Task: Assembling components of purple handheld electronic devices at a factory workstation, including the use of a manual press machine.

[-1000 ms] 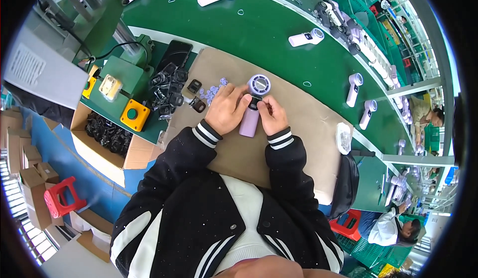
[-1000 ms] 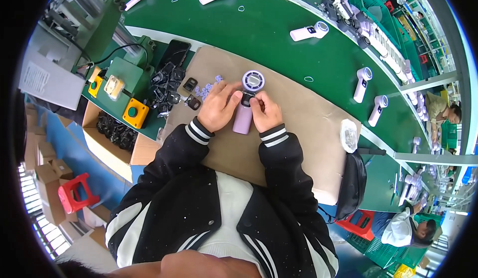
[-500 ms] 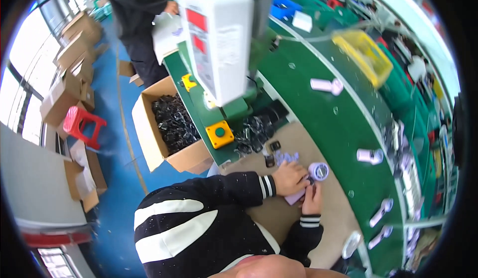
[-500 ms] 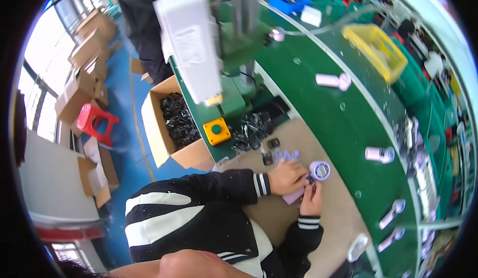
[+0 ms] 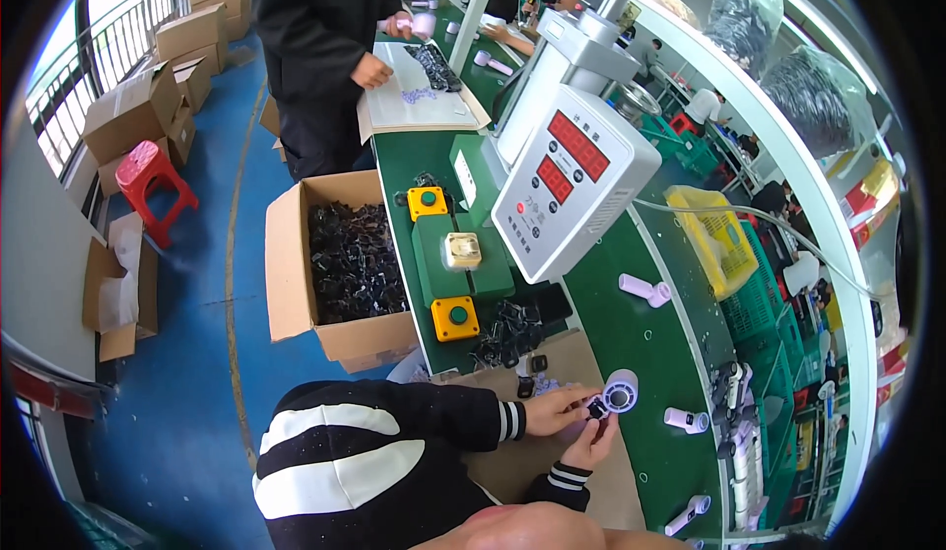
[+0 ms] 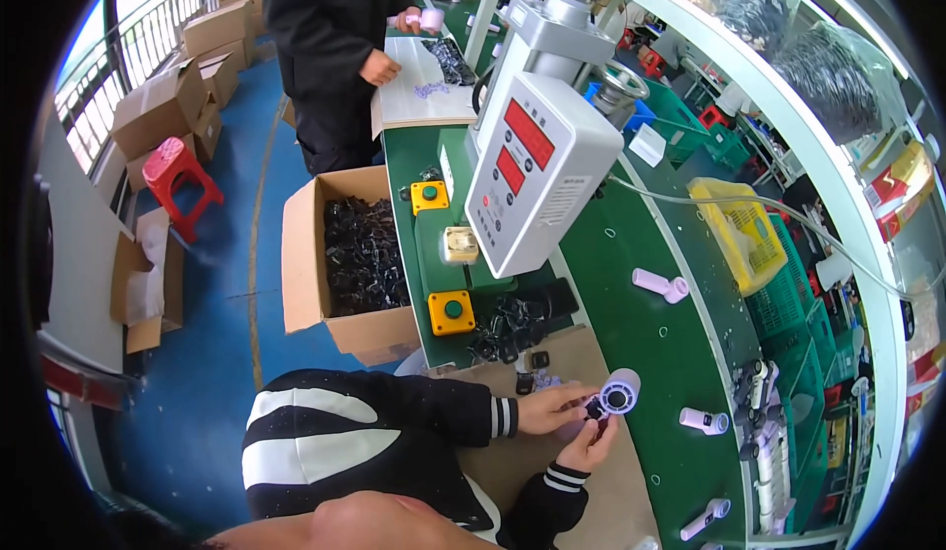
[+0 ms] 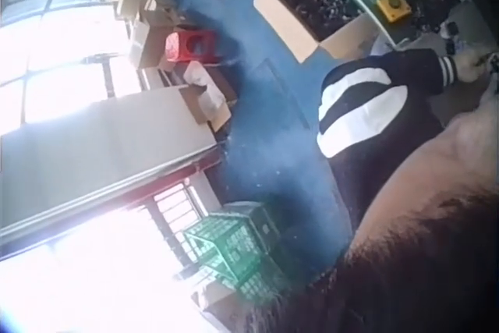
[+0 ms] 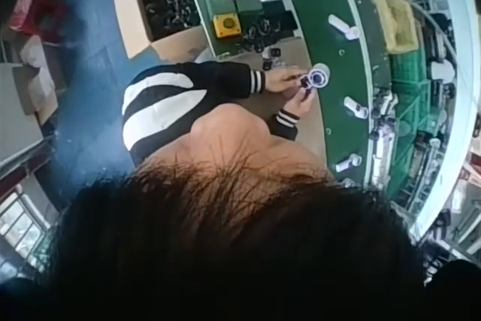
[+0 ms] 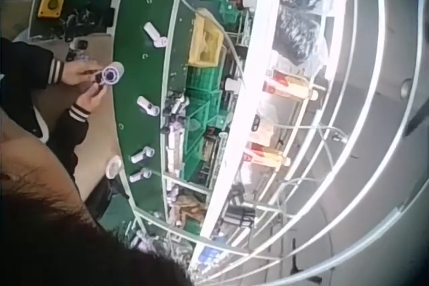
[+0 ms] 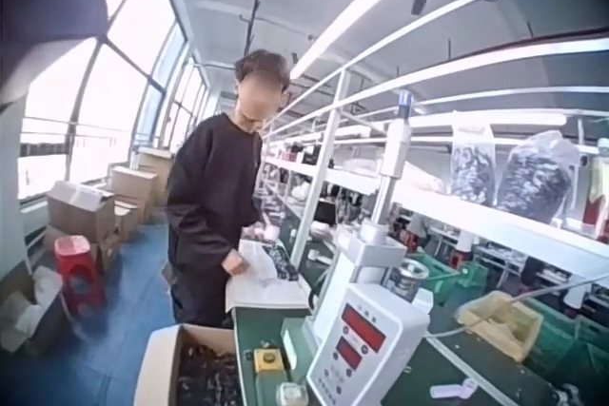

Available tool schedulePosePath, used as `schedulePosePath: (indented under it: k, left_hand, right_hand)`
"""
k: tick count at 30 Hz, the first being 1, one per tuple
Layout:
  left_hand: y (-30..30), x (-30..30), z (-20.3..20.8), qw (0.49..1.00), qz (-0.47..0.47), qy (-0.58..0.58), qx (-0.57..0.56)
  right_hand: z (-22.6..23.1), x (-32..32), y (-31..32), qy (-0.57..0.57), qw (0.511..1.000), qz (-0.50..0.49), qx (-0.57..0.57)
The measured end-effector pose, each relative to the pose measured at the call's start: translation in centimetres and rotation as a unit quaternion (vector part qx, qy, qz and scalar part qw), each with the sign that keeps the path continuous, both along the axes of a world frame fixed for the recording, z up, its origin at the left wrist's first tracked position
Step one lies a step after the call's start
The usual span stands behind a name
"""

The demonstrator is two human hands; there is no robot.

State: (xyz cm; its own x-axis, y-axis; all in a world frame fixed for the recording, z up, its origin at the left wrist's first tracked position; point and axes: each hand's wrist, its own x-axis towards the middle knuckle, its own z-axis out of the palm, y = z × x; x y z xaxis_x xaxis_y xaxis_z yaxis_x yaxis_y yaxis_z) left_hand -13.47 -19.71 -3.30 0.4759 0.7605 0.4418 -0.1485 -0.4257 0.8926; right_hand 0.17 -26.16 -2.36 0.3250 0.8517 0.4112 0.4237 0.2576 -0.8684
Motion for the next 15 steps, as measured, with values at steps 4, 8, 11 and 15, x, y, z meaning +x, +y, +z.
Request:
schedulePosePath:
  k: [4, 8, 11, 15]
  left_hand:
    - [0.1, 0.3, -1.2, 0.999, 0.024, -0.016, 0.035]
    - [0.0, 0.2, -0.6, 1.0, 0.017, -0.003, 0.024]
    - [-0.9, -0.2, 0.2, 1.0, -0.007, 0.015, -0.015]
    - [-0.2, 0.0, 0.3, 0.998, 0.003, 0.035, 0.056]
  right_hand:
    - [-0.2, 0.2, 0.0, 0.008, 0.999, 0.022, -0.032]
    - [-0.2, 0.6, -0.2, -0.006, 0.999, 0.02, -0.04]
    - [0.0, 0.3, -1.4, -0.022, 0.998, 0.003, -0.053]
    - [0.2, -0.2, -1.3, 0.013, 0.999, 0.012, -0.028]
